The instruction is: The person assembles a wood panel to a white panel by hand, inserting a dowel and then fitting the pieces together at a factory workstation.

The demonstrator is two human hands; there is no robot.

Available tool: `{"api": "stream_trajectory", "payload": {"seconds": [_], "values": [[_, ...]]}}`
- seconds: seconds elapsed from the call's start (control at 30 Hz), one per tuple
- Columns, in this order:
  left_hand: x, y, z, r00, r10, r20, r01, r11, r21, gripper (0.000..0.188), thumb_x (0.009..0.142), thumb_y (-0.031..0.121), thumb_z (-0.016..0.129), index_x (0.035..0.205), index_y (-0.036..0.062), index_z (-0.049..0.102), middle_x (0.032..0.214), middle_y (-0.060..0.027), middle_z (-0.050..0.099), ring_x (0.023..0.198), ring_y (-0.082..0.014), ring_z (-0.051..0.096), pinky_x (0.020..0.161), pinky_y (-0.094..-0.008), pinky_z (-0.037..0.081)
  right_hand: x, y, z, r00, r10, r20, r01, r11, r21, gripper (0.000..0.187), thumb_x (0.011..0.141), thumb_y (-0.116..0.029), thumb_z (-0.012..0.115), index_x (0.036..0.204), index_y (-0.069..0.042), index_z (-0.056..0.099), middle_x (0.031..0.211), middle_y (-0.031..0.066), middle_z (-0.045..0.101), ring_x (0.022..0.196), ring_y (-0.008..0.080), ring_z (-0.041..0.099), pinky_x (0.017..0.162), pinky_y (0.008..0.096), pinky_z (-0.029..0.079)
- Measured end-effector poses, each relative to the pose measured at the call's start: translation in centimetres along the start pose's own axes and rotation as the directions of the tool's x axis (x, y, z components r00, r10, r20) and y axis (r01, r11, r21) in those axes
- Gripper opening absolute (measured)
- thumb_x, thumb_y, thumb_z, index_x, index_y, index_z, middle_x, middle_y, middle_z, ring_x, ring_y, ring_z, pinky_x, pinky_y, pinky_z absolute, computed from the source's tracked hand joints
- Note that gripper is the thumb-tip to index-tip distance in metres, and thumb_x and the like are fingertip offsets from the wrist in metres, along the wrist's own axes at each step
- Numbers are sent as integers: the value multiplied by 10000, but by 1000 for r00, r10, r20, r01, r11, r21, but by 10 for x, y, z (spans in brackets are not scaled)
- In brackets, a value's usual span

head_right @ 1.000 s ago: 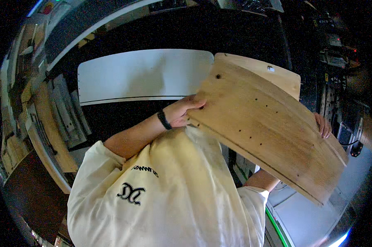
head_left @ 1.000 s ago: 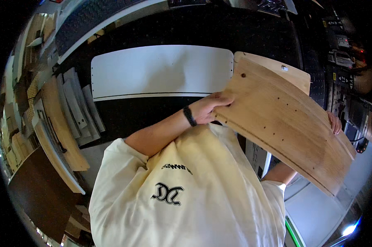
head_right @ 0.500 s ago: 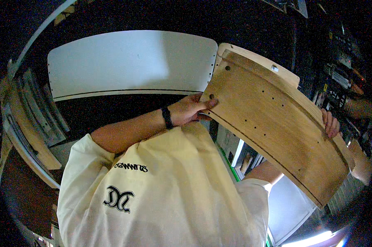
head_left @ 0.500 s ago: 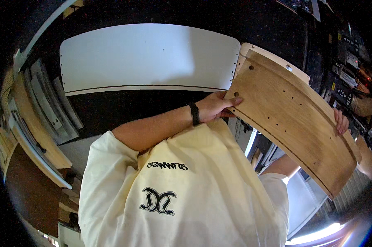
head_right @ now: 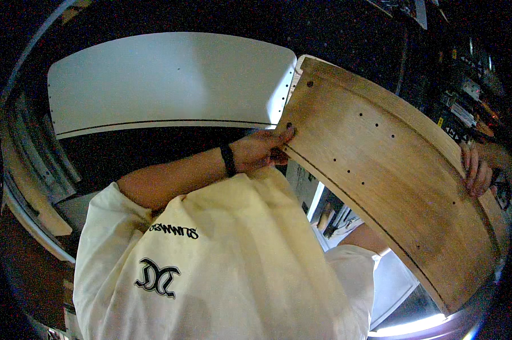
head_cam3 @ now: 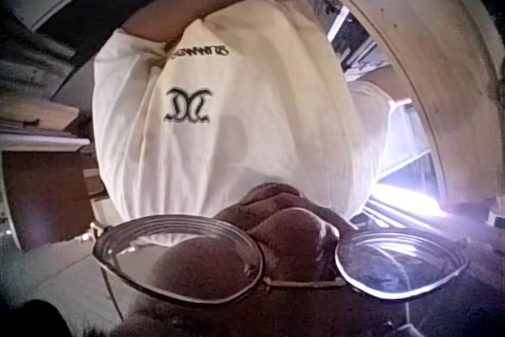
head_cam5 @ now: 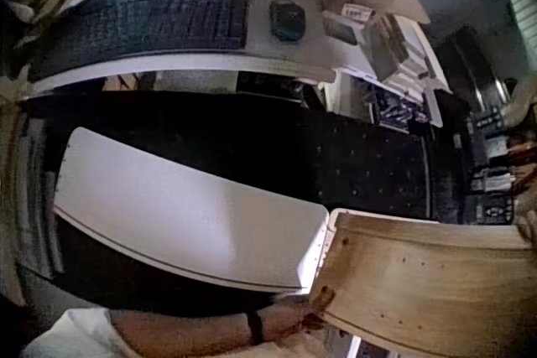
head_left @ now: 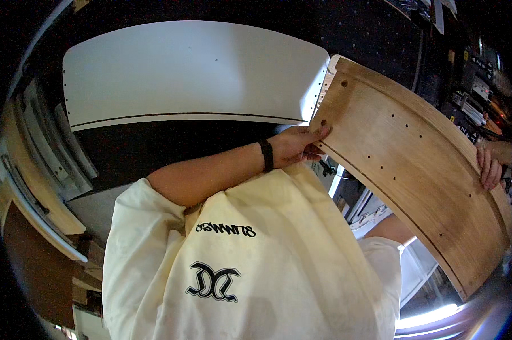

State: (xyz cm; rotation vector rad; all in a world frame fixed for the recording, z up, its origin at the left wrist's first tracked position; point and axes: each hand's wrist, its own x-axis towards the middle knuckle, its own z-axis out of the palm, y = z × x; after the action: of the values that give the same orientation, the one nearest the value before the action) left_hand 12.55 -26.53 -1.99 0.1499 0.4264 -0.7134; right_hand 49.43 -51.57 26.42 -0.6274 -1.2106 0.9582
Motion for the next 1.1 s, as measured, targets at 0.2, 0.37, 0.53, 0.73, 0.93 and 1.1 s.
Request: {"api": "stream_trajectory", "payload": {"seconds": [0.2,0.37,0.53,0.73,0.93,1.1], "values": [[-4,7,1,996,72,-47,-66,990,123,545,975,552,658,1270,97,606,1132,-33,679,1027,-172,648,906,-386,549,18,0,-6,1000,16,1,-16,1000,1,308,1087,-430,468,981,-238,683,1028,-59,710,1008,99,633,952,300,389],[-18,-1,-31,922,385,-30,-322,809,492,439,1117,362,437,1433,65,502,1430,-92,575,1264,-207,604,1040,-378,517,34,1,-8,1000,21,4,-21,1000,-6,298,1084,-424,475,981,-238,684,1028,-61,710,1009,99,632,952,300,388],[-22,8,-29,950,217,-224,-189,972,141,418,1154,284,282,1384,35,525,1406,-100,608,1248,-213,623,1038,-365,521,41,-1,-9,1000,27,-5,-27,1000,0,289,1082,-417,481,982,-238,685,1028,-62,710,1010,98,632,953,300,387],[-23,2,-33,915,252,-315,-257,966,25,488,1140,414,312,1295,35,577,1307,-100,667,1186,-220,655,947,-386,560,55,1,-12,999,47,-8,-47,999,12,277,1078,-409,489,983,-239,686,1027,-64,710,1011,97,631,954,299,386],[-28,3,-25,891,237,-388,-263,965,-16,564,1092,527,394,1119,28,655,1103,-124,714,1024,-251,685,806,-433,591,64,3,-14,998,58,-6,-58,998,12,265,1075,-401,498,984,-239,687,1027,-66,710,1012,97,631,954,299,385],[-24,-5,-21,876,290,-386,-321,947,-17,622,1072,581,402,1138,16,655,1054,-111,710,1007,-240,680,822,-405,573,69,4,-16,998,65,-4,-65,998,16,256,1073,-395,504,985,-239,688,1027,-67,710,1013,96,630,955,298,385]]}}
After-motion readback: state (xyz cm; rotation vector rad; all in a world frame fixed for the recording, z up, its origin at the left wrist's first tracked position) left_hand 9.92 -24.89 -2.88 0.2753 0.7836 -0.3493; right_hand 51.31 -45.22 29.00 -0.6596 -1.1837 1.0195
